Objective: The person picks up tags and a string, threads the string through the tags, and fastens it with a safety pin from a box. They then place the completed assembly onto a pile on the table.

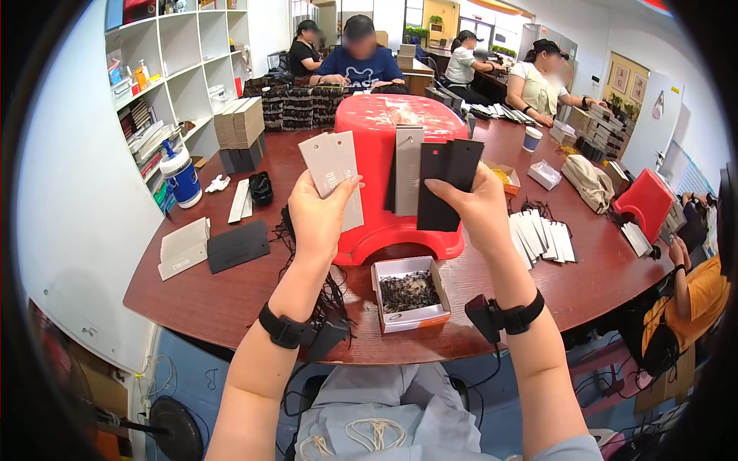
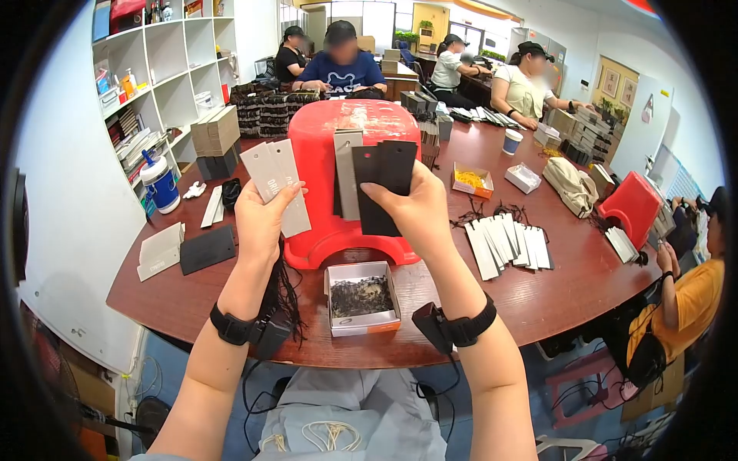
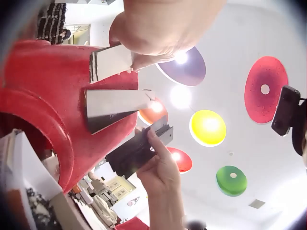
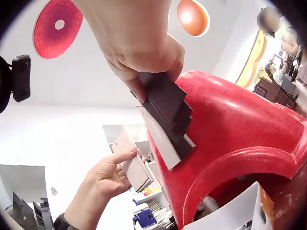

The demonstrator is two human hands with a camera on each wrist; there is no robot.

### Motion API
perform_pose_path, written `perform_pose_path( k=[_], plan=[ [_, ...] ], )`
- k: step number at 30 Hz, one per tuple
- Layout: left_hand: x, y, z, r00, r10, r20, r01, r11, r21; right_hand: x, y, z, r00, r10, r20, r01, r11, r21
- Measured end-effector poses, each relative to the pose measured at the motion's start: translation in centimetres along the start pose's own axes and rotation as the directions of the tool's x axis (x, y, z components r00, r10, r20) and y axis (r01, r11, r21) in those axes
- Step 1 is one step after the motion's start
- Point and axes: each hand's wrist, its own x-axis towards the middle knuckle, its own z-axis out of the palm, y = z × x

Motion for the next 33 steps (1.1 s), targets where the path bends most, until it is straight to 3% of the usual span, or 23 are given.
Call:
perform_pose_path(
  k=[7,12,16,20,23,29,33],
  plan=[
    [-0.7,0.9,0.1,0.996,-0.032,0.079,0.030,0.999,0.032,1.2,0.5,0.9,0.999,0.032,0.030,-0.031,0.999,-0.031],
    [-0.9,1.4,1.4,0.981,-0.041,0.189,0.055,0.996,-0.067,1.3,0.4,0.8,0.996,0.081,-0.040,-0.077,0.993,0.089],
    [-0.1,0.7,2.2,0.971,-0.062,0.230,0.050,0.997,0.055,1.9,1.3,0.8,0.995,0.058,-0.079,-0.057,0.998,0.015],
    [0.4,0.5,3.2,0.966,-0.067,0.248,0.022,0.984,0.177,2.1,1.4,0.9,0.997,0.049,-0.062,-0.045,0.997,0.064],
    [0.4,0.2,3.2,0.964,-0.045,0.262,0.000,0.986,0.169,2.1,1.3,0.9,0.997,0.056,-0.059,-0.051,0.995,0.085],
    [0.2,-0.7,2.9,0.976,-0.084,0.203,0.085,0.996,0.002,2.1,1.5,0.5,0.995,0.069,-0.070,-0.064,0.995,0.078],
    [0.8,-1.6,2.8,0.987,-0.126,0.104,0.125,0.992,0.014,1.4,1.6,-0.3,0.992,0.092,-0.090,-0.075,0.983,0.169]
  ],
)
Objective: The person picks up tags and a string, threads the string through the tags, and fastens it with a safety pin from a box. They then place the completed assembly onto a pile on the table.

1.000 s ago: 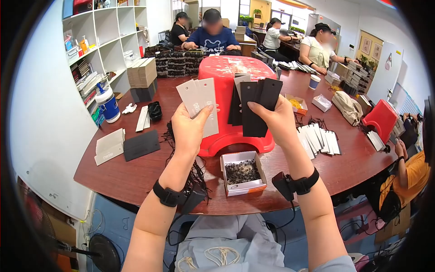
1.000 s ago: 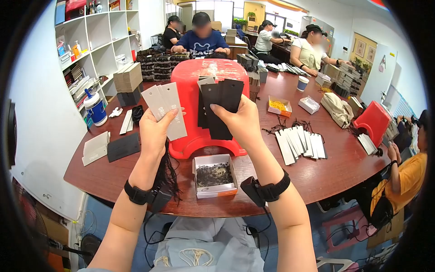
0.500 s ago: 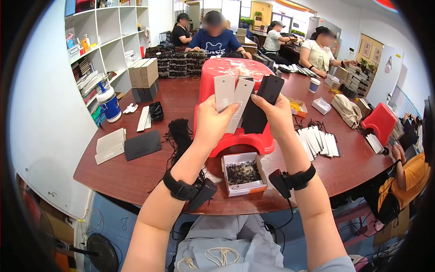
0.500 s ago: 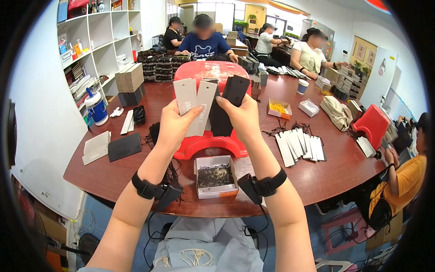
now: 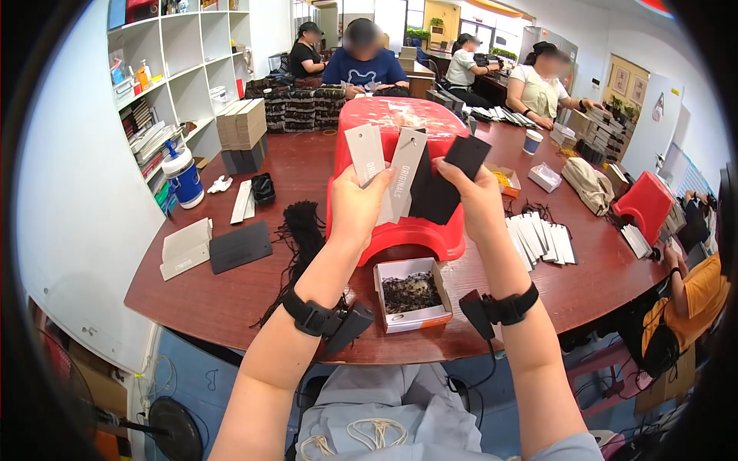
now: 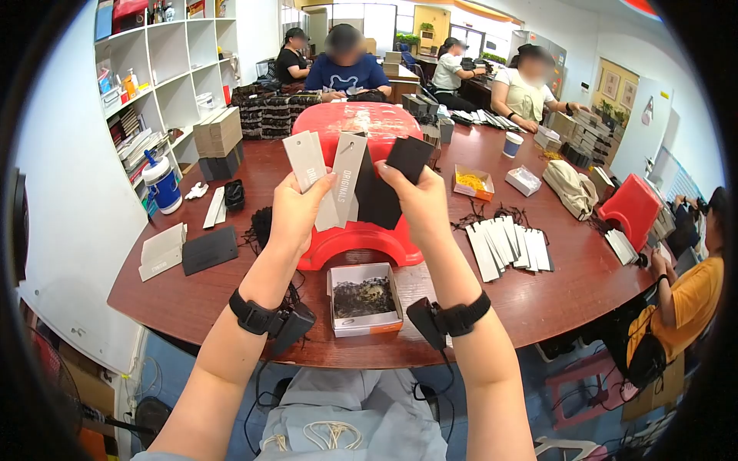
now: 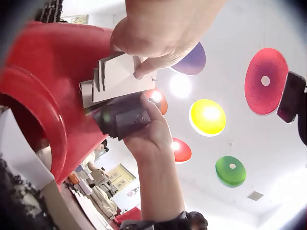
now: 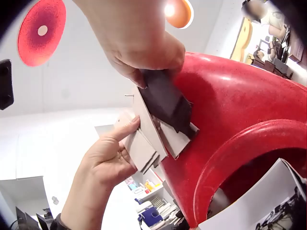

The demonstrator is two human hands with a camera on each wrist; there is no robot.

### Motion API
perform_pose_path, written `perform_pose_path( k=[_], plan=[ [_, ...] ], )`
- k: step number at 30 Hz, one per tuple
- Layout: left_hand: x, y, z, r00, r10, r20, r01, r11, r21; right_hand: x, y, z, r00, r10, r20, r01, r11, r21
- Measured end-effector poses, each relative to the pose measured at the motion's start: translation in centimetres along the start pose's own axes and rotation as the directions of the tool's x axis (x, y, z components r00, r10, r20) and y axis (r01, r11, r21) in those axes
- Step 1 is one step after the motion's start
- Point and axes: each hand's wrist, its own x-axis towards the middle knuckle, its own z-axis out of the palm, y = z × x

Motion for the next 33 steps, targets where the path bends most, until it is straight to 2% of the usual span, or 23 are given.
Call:
perform_pose_path(
  k=[3,5,6,7,8,9,11,13,15,16,20,22,26,28,33],
  plan=[
    [-0.4,0.2,-1.0,0.997,0.040,-0.062,-0.037,0.998,0.055,-0.6,-0.5,-1.6,0.998,-0.056,-0.025,0.054,0.996,-0.071],
    [-0.9,0.6,-2.0,0.990,0.008,-0.140,-0.004,0.999,0.032,-1.1,-1.4,-1.8,1.000,-0.023,-0.022,0.021,0.994,-0.111],
    [-1.0,0.6,-2.3,0.989,0.063,-0.132,-0.070,0.996,-0.051,-1.2,-1.8,-1.7,0.998,0.000,0.057,0.009,0.986,-0.165],
    [-1.1,0.7,-2.7,0.990,0.060,-0.130,-0.067,0.996,-0.050,-1.3,-2.2,-1.6,0.991,0.027,0.133,0.002,0.976,-0.220],
    [-1.2,0.8,-3.0,0.988,0.076,-0.131,-0.081,0.996,-0.027,-1.3,-2.4,-1.0,0.985,0.033,0.171,-0.001,0.983,-0.184],
    [-1.4,0.9,-3.2,0.987,0.092,-0.132,-0.094,0.996,-0.005,-1.2,-2.2,-0.4,0.985,0.035,0.169,-0.003,0.983,-0.183],
    [-1.8,1.4,-3.1,0.988,0.090,-0.128,-0.093,0.996,-0.014,-0.9,-1.5,0.8,0.977,-0.115,0.178,0.147,0.973,-0.180],
    [-2.0,1.9,-3.0,0.995,0.066,-0.072,-0.070,0.996,-0.054,-0.5,-1.1,1.2,0.976,-0.132,0.172,0.164,0.969,-0.185],
    [-2.3,2.3,-3.0,0.995,0.074,-0.068,-0.076,0.997,-0.014,-0.2,-1.1,1.5,0.992,-0.051,0.116,0.067,0.989,-0.134],
    [-2.4,2.3,-2.9,0.995,0.080,-0.060,-0.078,0.997,0.023,-0.1,-0.9,1.5,0.990,-0.073,0.123,0.090,0.987,-0.137],
    [-2.1,2.1,-2.4,0.999,0.037,-0.037,-0.038,0.999,-0.016,-0.2,-1.3,1.8,0.989,-0.049,0.138,0.066,0.990,-0.123],
    [-2.1,2.4,-2.0,1.000,0.019,0.021,-0.018,0.998,-0.068,0.0,-1.3,1.7,0.993,-0.055,0.108,0.067,0.992,-0.108],
    [-2.0,2.7,-1.2,0.999,0.013,0.049,-0.010,0.998,-0.060,0.7,-0.8,1.6,0.998,-0.046,0.054,0.052,0.992,-0.111],
    [-1.4,2.5,-0.9,0.995,0.013,0.099,-0.017,0.999,0.045,0.8,-0.6,1.7,0.995,-0.087,0.049,0.094,0.983,-0.160],
    [-0.5,2.5,-0.3,0.992,-0.036,0.123,0.018,0.989,0.146,0.9,-0.6,1.5,0.996,-0.076,0.047,0.082,0.986,-0.145]
  ],
)
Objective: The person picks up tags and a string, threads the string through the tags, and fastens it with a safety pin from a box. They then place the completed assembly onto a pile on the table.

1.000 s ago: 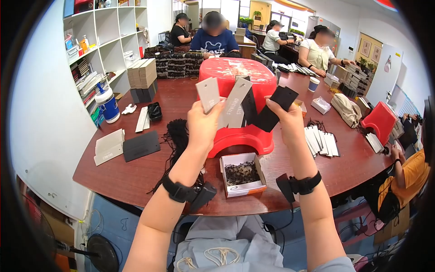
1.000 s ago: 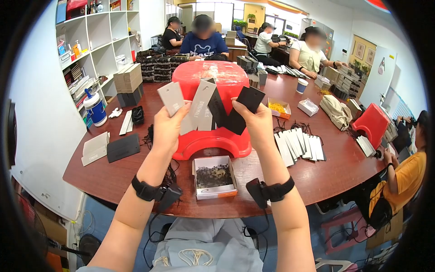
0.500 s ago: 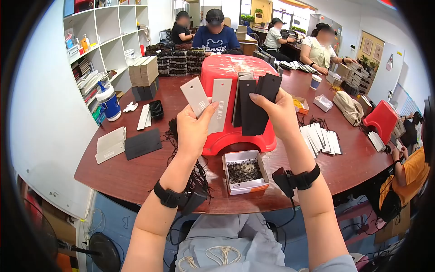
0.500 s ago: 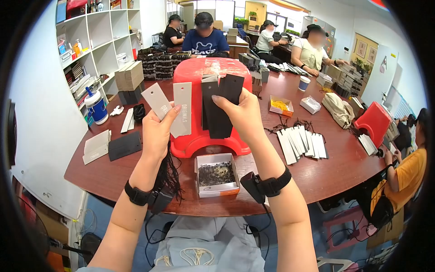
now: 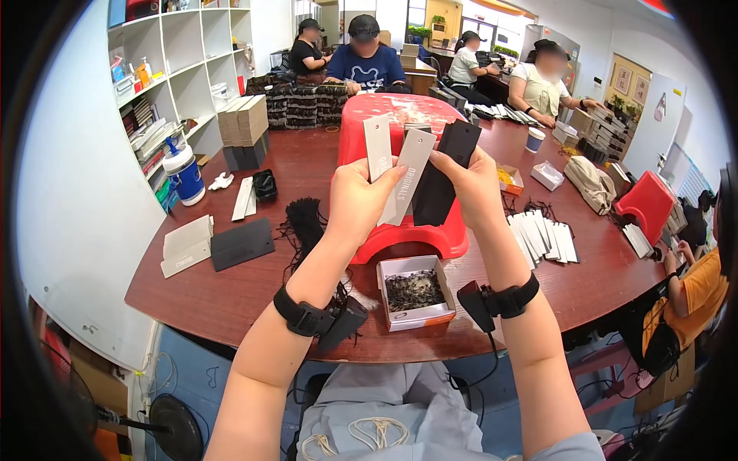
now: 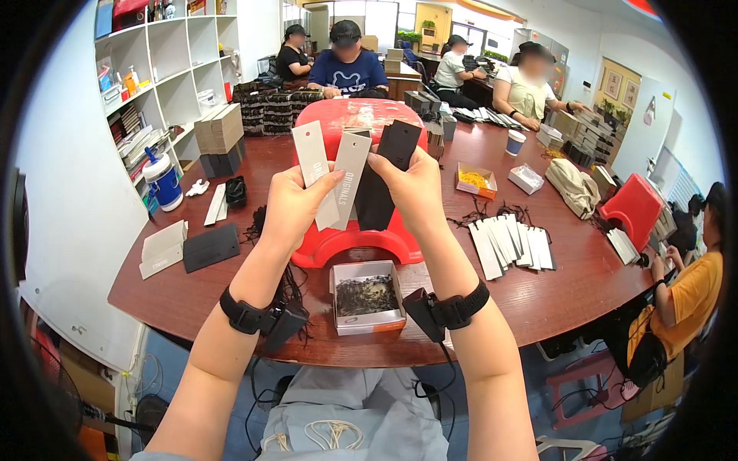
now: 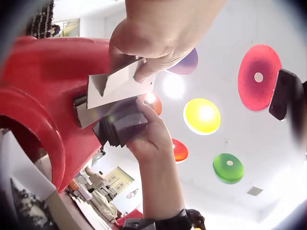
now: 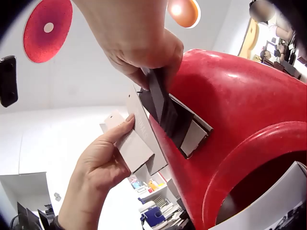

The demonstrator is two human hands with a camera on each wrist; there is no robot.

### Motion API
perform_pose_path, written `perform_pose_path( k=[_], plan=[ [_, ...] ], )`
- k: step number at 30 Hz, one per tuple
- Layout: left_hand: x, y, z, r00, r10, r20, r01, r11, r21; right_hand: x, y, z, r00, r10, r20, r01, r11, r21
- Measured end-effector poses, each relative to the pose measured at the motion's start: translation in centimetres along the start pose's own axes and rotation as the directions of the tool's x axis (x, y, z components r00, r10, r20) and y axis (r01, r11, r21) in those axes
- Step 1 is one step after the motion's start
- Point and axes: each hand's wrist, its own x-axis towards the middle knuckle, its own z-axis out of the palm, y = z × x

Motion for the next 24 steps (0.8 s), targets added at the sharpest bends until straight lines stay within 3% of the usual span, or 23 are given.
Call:
perform_pose_path(
  k=[6,9,11,12,14,16,18,19,24],
  plan=[
    [-0.2,-0.4,0.0,1.000,0.013,-0.020,-0.013,1.000,-0.004,0.0,0.1,-0.1,1.000,0.012,-0.004,-0.012,1.000,0.003],
    [0.4,-0.7,0.0,0.998,0.054,-0.023,-0.051,0.994,0.091,-0.3,0.1,-0.2,1.000,0.010,-0.016,-0.010,1.000,0.022],
    [0.8,-0.8,-0.1,0.999,-0.026,-0.039,0.036,0.955,0.293,-0.7,0.0,-0.6,1.000,0.022,-0.021,-0.021,0.999,0.042],
    [0.9,-1.5,-0.4,0.999,-0.024,-0.041,0.035,0.956,0.291,-0.9,-0.2,-1.1,0.999,0.005,-0.053,-0.004,1.000,0.015],
    [0.9,-3.2,-1.3,0.979,0.195,-0.066,-0.151,0.899,0.411,-1.3,-0.6,-2.0,0.996,-0.015,-0.088,0.014,1.000,-0.012],
    [-0.1,-2.9,-2.3,0.989,0.140,-0.049,-0.110,0.913,0.393,-1.6,-1.4,-2.5,0.997,0.004,-0.071,-0.009,0.997,-0.073],
    [-0.8,-2.5,-2.9,0.986,0.093,-0.138,-0.070,0.984,0.162,-1.8,-1.8,-2.2,0.999,0.009,-0.043,-0.013,0.997,-0.079],
    [-1.3,-1.1,-3.2,0.992,0.057,-0.108,-0.034,0.978,0.204,-1.9,-2.2,-1.6,1.000,0.002,-0.008,-0.003,0.999,-0.039],
    [-2.0,0.3,-2.9,0.980,0.108,-0.168,-0.112,0.994,-0.017,-1.2,-1.1,0.0,0.996,-0.017,0.090,0.016,1.000,0.005]
  ],
)
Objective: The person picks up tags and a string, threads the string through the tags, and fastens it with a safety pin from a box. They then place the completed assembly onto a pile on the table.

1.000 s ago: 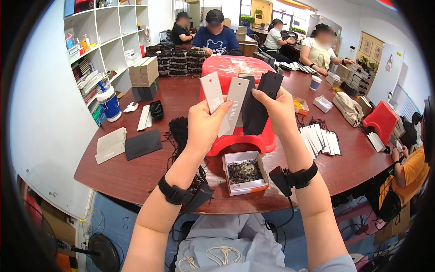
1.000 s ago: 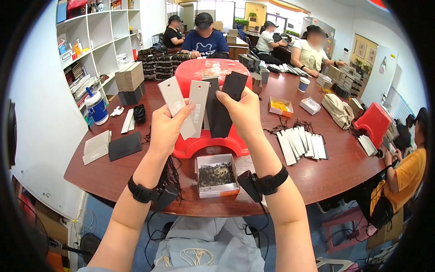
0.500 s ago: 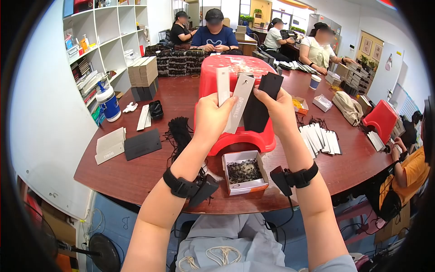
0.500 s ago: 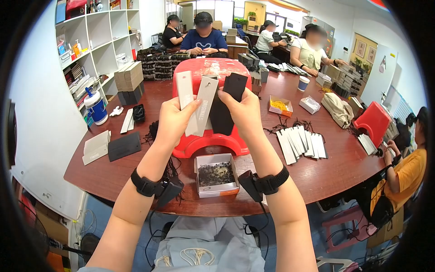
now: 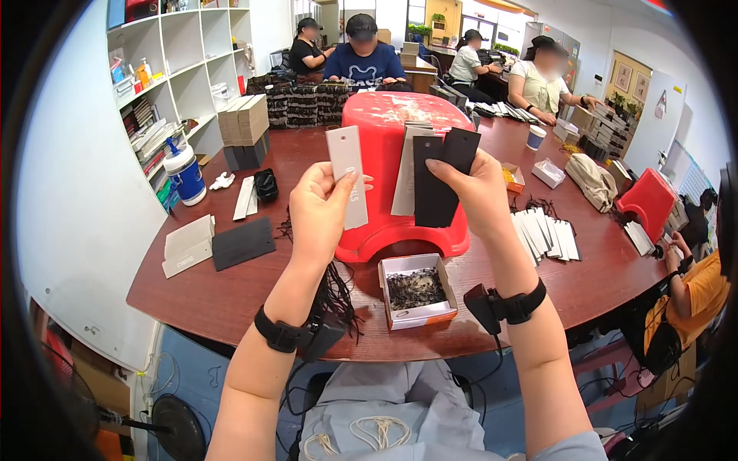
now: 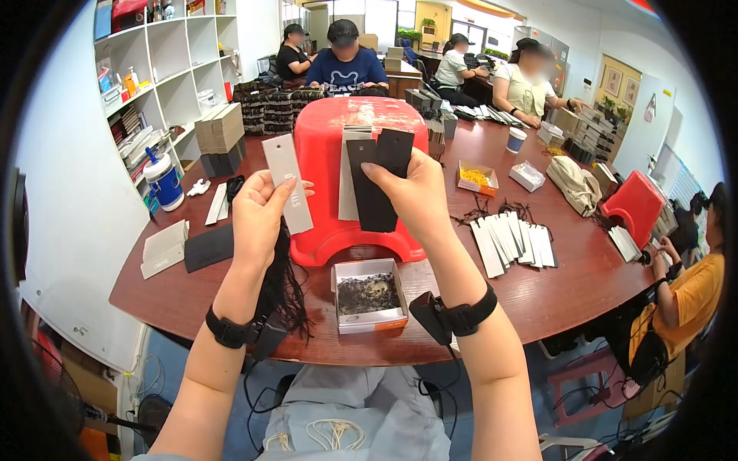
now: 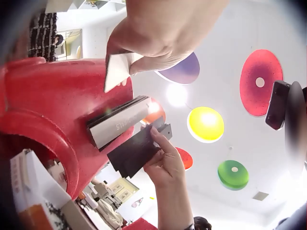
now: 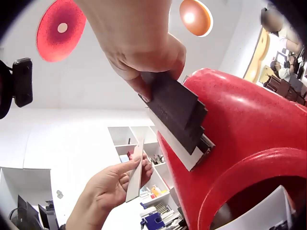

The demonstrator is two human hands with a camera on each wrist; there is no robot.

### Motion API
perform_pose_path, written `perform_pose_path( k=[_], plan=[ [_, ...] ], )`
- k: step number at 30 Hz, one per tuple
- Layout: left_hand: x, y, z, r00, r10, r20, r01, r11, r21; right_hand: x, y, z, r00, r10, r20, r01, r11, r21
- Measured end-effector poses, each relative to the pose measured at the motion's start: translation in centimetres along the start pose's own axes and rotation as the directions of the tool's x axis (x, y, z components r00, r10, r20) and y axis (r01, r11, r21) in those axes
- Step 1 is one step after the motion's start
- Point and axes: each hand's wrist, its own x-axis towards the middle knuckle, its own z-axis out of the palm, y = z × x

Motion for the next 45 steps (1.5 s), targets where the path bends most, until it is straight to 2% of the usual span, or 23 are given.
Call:
perform_pose_path(
  k=[2,5,7,8,10,15,16,23,24,26,29,30,32,37,42,44,45],
  plan=[
    [-0.1,-0.1,0.1,0.998,0.019,0.065,-0.016,0.999,-0.035,0.1,0.2,0.3,1.000,0.000,-0.015,0.000,1.000,0.014],
    [-0.1,-0.2,0.3,0.994,0.010,0.110,-0.011,1.000,0.009,0.3,0.1,0.3,0.999,0.026,-0.039,-0.028,0.999,-0.042],
    [-0.1,-0.1,0.7,0.990,-0.007,0.143,0.002,1.000,0.029,0.4,0.1,0.2,0.997,0.079,0.019,-0.079,0.997,0.009],
    [0.0,0.0,0.9,0.990,-0.007,0.144,0.003,1.000,0.027,0.4,0.1,0.1,0.997,0.079,0.018,-0.079,0.997,0.007],
    [0.1,0.4,1.5,0.981,-0.007,0.194,0.007,1.000,0.001,0.6,0.1,0.0,0.995,0.098,-0.030,-0.093,0.986,0.136],
    [0.6,0.0,2.3,0.979,0.002,0.203,0.000,1.000,-0.009,1.1,0.9,0.1,0.997,0.003,-0.077,0.001,0.999,0.052],
    [0.8,-0.1,2.4,0.976,-0.020,0.216,0.016,1.000,0.019,1.1,0.9,0.1,0.995,-0.029,-0.092,0.029,1.000,0.002],
    [2.6,-0.7,3.2,0.950,-0.196,0.243,0.152,0.970,0.187,1.1,0.5,-0.3,0.996,-0.009,-0.083,0.008,1.000,-0.010],
    [2.8,-0.6,3.2,0.949,-0.196,0.246,0.152,0.971,0.186,1.1,0.5,-0.4,0.996,0.007,-0.087,-0.011,0.999,-0.042],
    [3.0,-0.6,3.2,0.925,-0.282,0.254,0.261,0.958,0.114,1.0,0.4,-0.9,0.996,0.024,-0.091,-0.031,0.997,-0.075],
    [3.5,-1.4,2.9,0.933,-0.296,0.207,0.274,0.953,0.130,0.2,-0.8,-1.3,0.990,-0.014,-0.143,-0.002,0.994,-0.114],
    [3.5,-1.5,2.9,0.933,-0.296,0.204,0.274,0.953,0.129,0.0,-1.0,-1.4,0.990,-0.014,-0.140,-0.002,0.993,-0.115],
    [3.3,-1.7,3.0,0.962,-0.226,0.151,0.185,0.951,0.247,-0.4,-1.1,-1.7,0.993,-0.055,-0.106,0.053,0.998,-0.021],
    [3.1,-1.9,2.6,0.978,-0.159,0.137,0.102,0.930,0.353,-0.7,-1.1,-0.5,0.995,0.068,0.067,-0.065,0.997,-0.040],
    [1.9,-1.4,-0.3,0.982,-0.135,0.135,0.070,0.912,0.403,0.4,-0.5,0.5,0.995,0.098,0.034,-0.096,0.993,-0.075],
    [1.1,-0.5,-2.6,0.981,-0.158,0.109,0.107,0.921,0.374,0.8,-0.1,0.6,0.998,0.057,-0.008,-0.057,0.996,-0.062],
    [0.8,-0.5,-4.2,0.990,-0.106,0.094,0.061,0.918,0.391,0.9,-0.2,0.7,0.998,0.060,-0.009,-0.060,0.997,-0.057]
  ],
)
